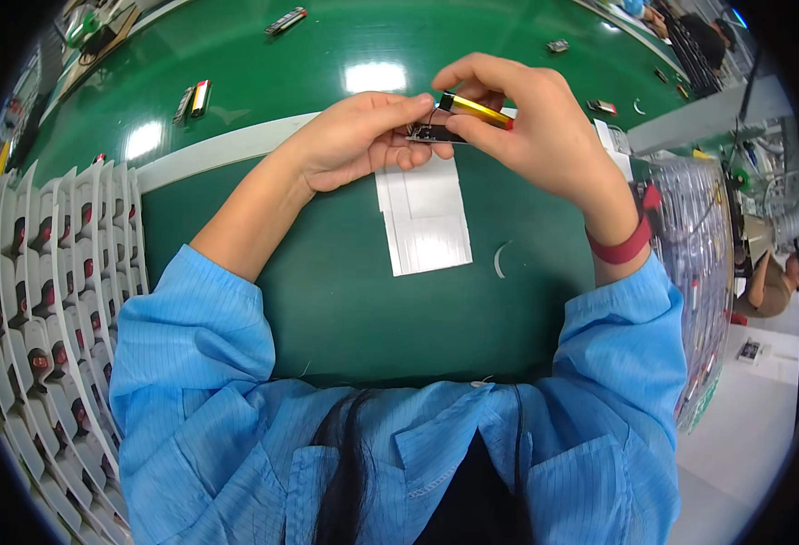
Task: The person assembles small electronic modules by placing a printed circuit board onto a plastic housing, then securing it with small screws using a precision screwdriver.
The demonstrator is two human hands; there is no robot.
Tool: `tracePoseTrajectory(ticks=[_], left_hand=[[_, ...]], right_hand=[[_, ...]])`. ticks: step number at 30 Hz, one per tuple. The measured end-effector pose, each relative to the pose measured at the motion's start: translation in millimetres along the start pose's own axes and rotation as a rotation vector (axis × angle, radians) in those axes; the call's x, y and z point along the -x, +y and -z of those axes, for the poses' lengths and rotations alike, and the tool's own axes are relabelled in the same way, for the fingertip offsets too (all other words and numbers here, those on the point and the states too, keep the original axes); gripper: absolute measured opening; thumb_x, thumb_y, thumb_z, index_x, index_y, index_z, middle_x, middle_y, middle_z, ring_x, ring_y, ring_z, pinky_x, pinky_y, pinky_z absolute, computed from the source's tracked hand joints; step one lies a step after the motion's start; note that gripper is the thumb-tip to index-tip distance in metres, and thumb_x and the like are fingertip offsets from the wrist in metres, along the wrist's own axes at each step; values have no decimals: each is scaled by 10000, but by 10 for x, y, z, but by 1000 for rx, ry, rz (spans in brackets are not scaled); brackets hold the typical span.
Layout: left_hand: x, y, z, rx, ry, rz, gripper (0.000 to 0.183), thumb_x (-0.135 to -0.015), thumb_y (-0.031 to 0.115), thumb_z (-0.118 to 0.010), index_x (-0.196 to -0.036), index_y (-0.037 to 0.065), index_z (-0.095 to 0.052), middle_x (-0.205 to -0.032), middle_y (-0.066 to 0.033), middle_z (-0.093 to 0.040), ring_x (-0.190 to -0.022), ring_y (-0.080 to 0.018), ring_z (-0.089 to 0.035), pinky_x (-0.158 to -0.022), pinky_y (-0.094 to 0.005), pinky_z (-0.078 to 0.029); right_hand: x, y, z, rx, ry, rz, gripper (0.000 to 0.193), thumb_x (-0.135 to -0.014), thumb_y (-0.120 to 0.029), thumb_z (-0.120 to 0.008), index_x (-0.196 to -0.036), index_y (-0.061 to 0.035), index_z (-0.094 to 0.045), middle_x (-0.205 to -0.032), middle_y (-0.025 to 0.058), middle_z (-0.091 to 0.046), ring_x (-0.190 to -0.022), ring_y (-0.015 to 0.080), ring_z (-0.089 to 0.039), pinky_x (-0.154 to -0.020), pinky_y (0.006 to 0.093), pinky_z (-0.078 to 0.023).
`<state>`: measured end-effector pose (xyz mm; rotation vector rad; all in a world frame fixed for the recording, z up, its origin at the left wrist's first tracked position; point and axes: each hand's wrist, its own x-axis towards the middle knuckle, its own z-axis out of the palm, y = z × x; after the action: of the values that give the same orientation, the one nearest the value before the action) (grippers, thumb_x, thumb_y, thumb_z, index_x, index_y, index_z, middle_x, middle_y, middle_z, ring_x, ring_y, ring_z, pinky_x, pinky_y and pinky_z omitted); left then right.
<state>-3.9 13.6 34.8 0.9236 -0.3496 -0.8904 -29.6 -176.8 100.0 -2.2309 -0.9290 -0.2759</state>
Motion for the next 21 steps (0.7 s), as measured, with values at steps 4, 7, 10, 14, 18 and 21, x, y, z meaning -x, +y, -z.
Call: tracePoseTrajectory(ticks=[4, 7, 10, 14, 18, 21], left_hand=[[-37, -65, 110, -83, 19, -36, 255, -878, 182, -536, -1000, -35, -589, -885, -89, -620, -722, -60, -544, -697, -162, -469], [7, -35, 171, -96, 150, -27, 239, -843, 108, -556, -1018, -52, -582, -877, -77, -628, -726, -59, -549, -690, -167, -469], [-52, -34, 232, -184, 232, -82, 259, -822, 83, -575, -1040, -58, -575, -849, -68, -635, -701, -56, -550, -629, -162, -468], [-77, -58, 69, -196, 256, -137, 220, -803, 89, -601, -978, -43, -605, -846, -75, -639, -674, -52, -542, -538, -154, -430], [-101, -247, 3, -234, 275, -48, 178, -802, 95, -603, -941, -13, -624, -851, -65, -644, -666, -51, -540, -560, -162, -431], [-104, -341, -27, -361, 357, -101, 239, -797, 72, -603, -1012, -30, -587, -845, -80, -641, -680, -71, -554, -643, -189, -461]], right_hand=[[67, 65, -166, 298, 107, 356, 186, -673, -40, -617, -859, -48, -609, -746, 72, -579, -713, 234, -544, -618, 322, -456], [366, -187, -363, 39, 10, 447, 143, -676, -40, -626, -819, -48, -631, -703, 48, -568, -637, 187, -542, -568, 284, -461], [585, -170, -412, -259, -23, -18, 111, -712, -36, -629, -821, -20, -638, -689, 75, -581, -599, 188, -554, -547, 266, -465], [782, -77, -339, -61, -93, -354, 197, -719, 10, -623, -916, 4, -614, -852, 124, -619, -717, 221, -600, -601, 288, -483], [927, -153, -480, 186, -69, -59, 230, -705, 21, -621, -931, 16, -580, -853, 131, -603, -747, 237, -599, -620, 320, -486], [808, -190, -432, 231, -117, -99, 220, -687, 39, -619, -895, 29, -548, -789, 135, -600, -708, 242, -604, -615, 327, -488]])
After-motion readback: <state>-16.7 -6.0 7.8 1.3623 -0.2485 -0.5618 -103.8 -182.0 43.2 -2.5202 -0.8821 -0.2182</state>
